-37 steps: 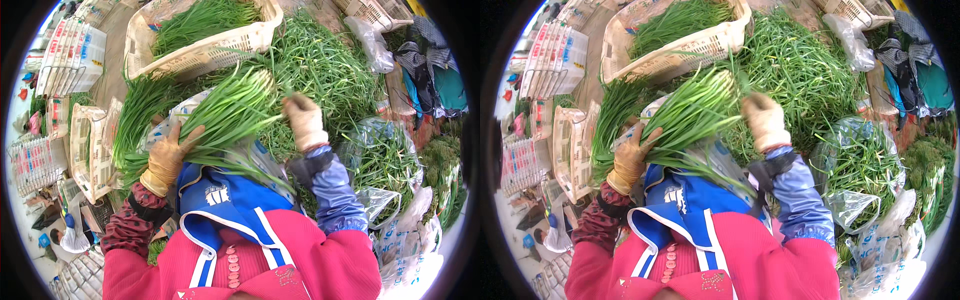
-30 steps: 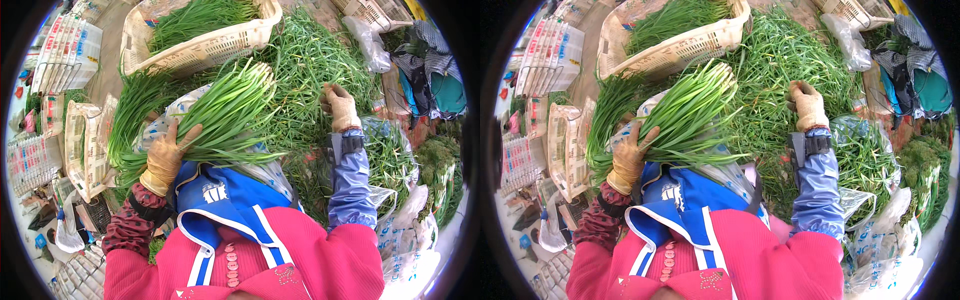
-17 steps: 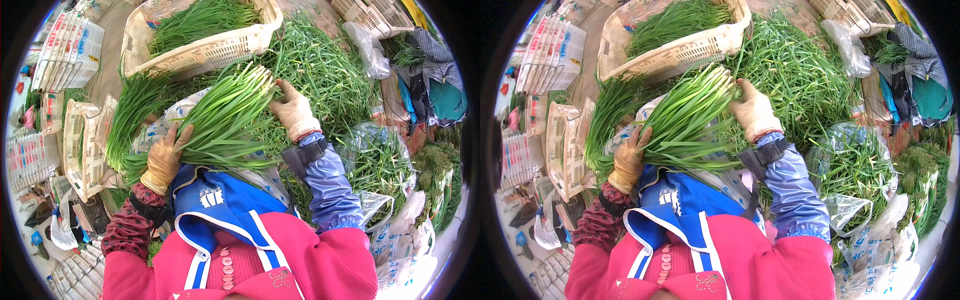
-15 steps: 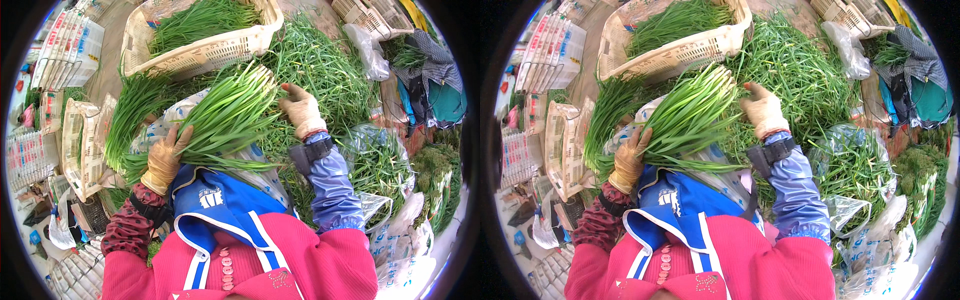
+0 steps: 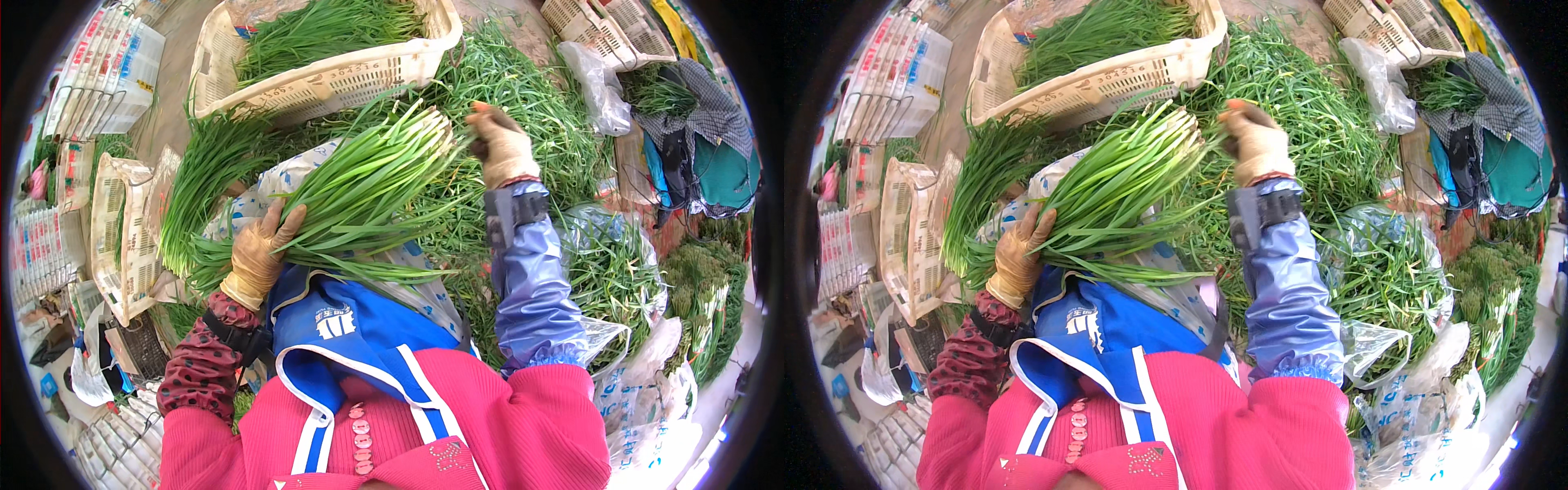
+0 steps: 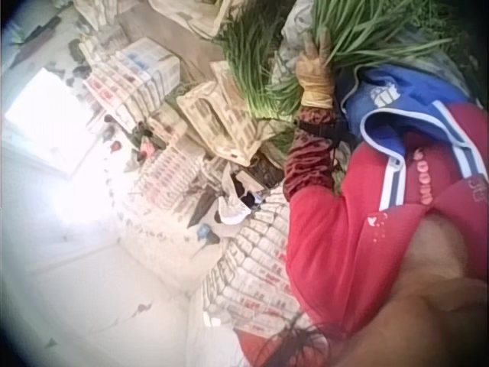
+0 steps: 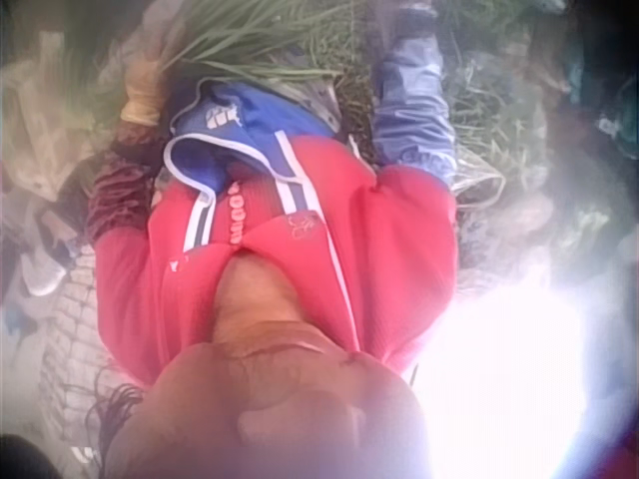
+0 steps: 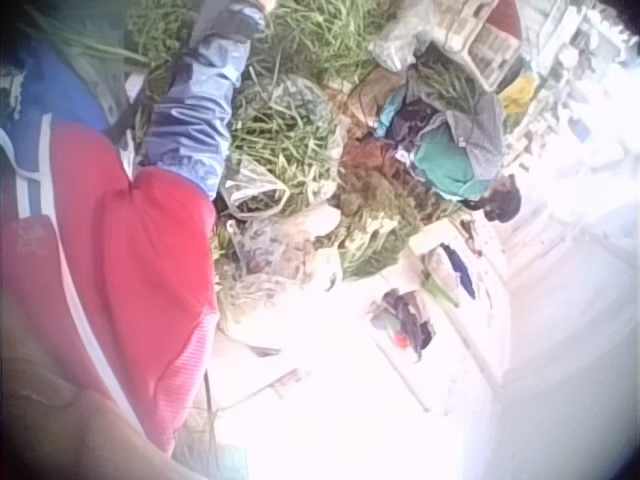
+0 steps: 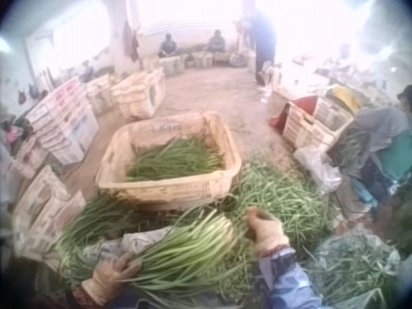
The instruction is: The person gathers green onions from a basket, aligns them into neat bunches, and ties each bundle with a red rubber band. The tied bundles are placed on a nearby surface, and the process repeats continuously.
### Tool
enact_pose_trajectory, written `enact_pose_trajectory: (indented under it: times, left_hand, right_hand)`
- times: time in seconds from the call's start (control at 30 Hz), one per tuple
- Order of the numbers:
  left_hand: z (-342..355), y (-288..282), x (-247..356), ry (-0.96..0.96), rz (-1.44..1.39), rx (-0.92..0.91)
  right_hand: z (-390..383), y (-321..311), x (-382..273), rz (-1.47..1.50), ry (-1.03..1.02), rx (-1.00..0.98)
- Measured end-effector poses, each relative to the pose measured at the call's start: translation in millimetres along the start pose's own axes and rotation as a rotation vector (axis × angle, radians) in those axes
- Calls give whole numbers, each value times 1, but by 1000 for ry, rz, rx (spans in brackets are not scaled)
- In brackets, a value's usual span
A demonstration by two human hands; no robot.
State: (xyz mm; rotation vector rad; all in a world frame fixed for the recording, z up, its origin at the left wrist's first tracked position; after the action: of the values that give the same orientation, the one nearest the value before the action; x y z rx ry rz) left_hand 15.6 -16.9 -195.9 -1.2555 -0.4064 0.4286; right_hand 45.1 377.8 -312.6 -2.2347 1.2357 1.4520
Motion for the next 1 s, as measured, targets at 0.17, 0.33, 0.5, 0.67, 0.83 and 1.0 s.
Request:
enact_pose_trajectory:
  times: [0.17, 0.33, 0.5, 0.67, 0.83, 1.0]
  left_hand:
    - [-4, 1, -1, -10, 7, 1]
    - [3, 2, 1, 24, -18, 13]
    - [4, -6, 2, 34, 7, -16]
    - [3, -11, 7, 40, 59, -30]
    - [9, -11, 9, 69, 68, -31]
    - [10, -12, 6, 85, 89, -62]
  right_hand:
    - [-7, -41, -20, 116, 78, 11]
    - [-68, 22, 18, -688, 95, -509]
    - [-74, 15, 6, -920, 24, -300]
    - [-76, 19, -75, -958, -474, -63]
    - [-122, 129, -87, -1173, -1086, -580]
    - [-112, 177, -66, -1238, -996, -856]
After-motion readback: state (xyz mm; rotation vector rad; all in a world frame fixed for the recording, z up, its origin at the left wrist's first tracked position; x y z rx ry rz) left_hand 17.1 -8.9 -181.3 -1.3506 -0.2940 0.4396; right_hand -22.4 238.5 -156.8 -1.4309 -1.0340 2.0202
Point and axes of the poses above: each hand's wrist, its own z-axis towards the middle knuckle, its own y-axis out of the palm, x = y × z, the point moved 10 cm from there along z, towards the middle knuckle, and after that the axes turned 1 degree about x, right-handed, at the moved point
